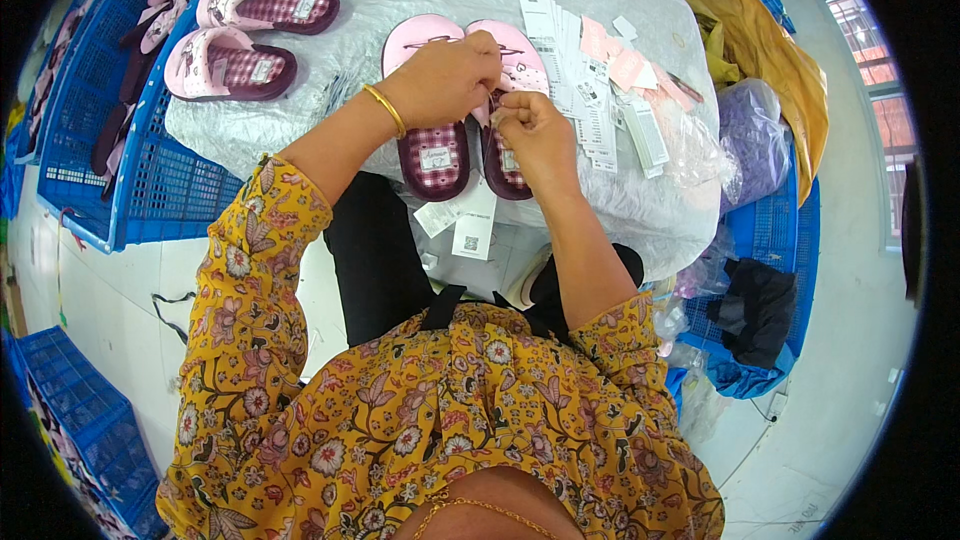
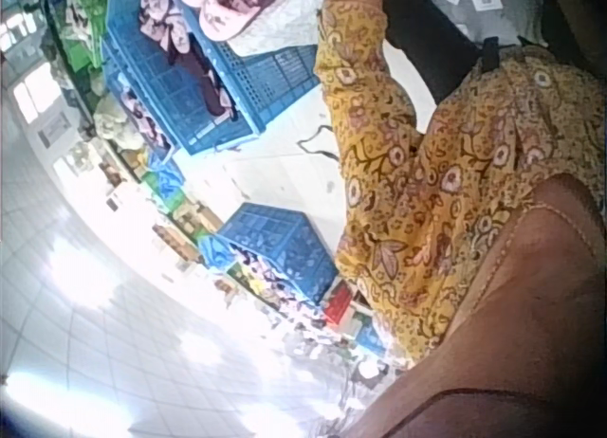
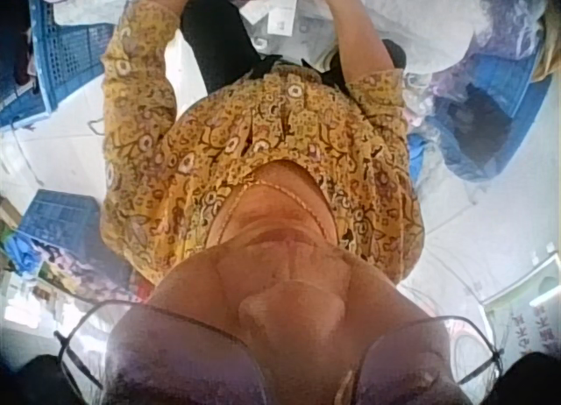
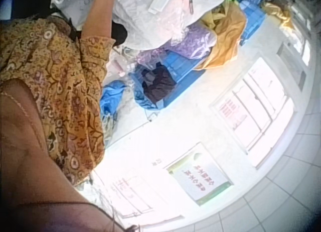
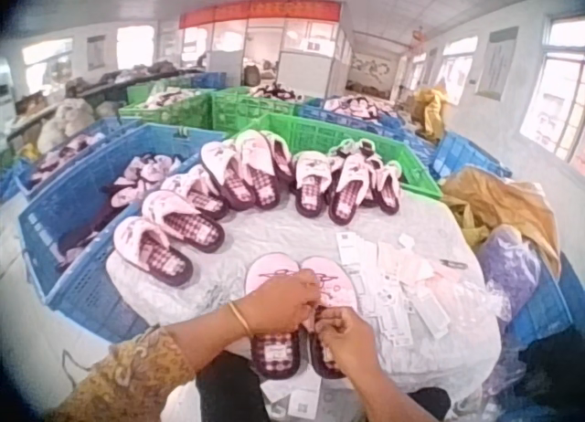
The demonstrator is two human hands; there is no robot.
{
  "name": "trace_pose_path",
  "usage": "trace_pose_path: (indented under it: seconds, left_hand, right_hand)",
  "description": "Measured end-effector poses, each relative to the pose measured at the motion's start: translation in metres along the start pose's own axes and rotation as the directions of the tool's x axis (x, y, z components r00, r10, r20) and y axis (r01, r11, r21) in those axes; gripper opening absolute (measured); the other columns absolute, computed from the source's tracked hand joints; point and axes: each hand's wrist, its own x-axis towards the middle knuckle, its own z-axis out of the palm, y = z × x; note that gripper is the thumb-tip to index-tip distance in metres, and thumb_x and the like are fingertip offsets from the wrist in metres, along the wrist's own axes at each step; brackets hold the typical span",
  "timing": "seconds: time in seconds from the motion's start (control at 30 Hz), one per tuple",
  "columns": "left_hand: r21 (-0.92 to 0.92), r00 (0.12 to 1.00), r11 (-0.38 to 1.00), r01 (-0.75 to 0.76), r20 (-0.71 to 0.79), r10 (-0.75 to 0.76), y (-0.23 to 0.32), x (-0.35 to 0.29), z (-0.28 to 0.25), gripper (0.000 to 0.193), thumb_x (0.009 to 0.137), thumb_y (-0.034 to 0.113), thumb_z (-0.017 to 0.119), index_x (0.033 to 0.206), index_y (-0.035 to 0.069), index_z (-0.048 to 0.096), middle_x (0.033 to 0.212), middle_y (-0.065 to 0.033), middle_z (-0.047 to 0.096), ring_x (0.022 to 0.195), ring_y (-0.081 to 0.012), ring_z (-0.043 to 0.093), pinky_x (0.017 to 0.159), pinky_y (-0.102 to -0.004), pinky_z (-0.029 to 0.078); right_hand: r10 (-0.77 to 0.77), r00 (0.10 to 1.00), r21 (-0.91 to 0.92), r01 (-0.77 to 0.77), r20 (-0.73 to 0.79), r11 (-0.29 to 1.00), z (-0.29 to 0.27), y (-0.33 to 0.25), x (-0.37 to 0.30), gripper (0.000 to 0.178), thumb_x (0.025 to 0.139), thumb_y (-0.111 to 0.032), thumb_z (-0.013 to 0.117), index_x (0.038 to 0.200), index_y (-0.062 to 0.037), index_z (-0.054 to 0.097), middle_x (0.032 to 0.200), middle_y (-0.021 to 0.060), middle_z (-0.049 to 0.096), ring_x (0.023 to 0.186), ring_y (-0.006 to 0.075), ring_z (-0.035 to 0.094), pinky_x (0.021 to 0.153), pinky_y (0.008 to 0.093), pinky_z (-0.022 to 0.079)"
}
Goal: The person sits on the floor and repeatedly picks up pairs of pink slippers, attaches white tags to them, and places them into a green basket. The process is repeated for multiple pairs throughout the clip.
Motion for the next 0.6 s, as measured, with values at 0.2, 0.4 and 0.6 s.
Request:
trace_pose_path:
  seconds: [0.2, 0.4, 0.6]
  left_hand:
    - [-0.19, 0.997, 0.978, 0.081, 0.01, -0.081, 0.002, -0.003, -0.012, 0.007, 0.084, 0.008, 0.062, 0.09, 0.006, 0.059, 0.105, -0.0045, 0.059, 0.085, -0.0231, 0.063, 0.074, -0.0334, 0.052]
    - [-0.25, 0.996, 0.966, 0.072, -0.024, -0.08, 0.005, -0.008, -0.018, 0.009, 0.083, 0.007, 0.064, 0.091, 0.007, 0.061, 0.107, -0.0053, 0.058, 0.091, -0.0213, 0.062, 0.076, -0.031, 0.051]
    - [-0.073, 0.942, 0.997, -0.031, -0.335, 0.005, 0.011, -0.033, -0.028, 0.014, 0.078, 0.009, 0.068, 0.092, 0.009, 0.067, 0.115, -0.0085, 0.059, 0.106, -0.028, 0.057, 0.09, -0.0367, 0.047]
  right_hand:
    - [0.081, 0.997, 0.173, -0.078, -0.008, 0.982, 0.005, -0.013, -0.003, 0.017, 0.089, -0.01, 0.067, 0.103, 0.0006, 0.068, 0.087, 0.0055, 0.068, 0.076, 0.0101, 0.061, 0.067, 0.0246, 0.048]
    - [0.047, 0.999, 0.148, -0.049, 0.019, 0.988, 0.007, -0.014, -0.003, 0.014, 0.092, -0.012, 0.065, 0.099, -0.0005, 0.067, 0.084, 0.0025, 0.066, 0.073, 0.0083, 0.056, 0.066, 0.0245, 0.046]
    - [0.0, 1.0, 0.317, 0.001, -0.001, 0.948, 0.002, 0.001, -0.001, 0.012, 0.096, -0.013, 0.06, 0.104, -0.0037, 0.059, 0.094, 0.0017, 0.063, 0.078, 0.0078, 0.052, 0.073, 0.023, 0.045]
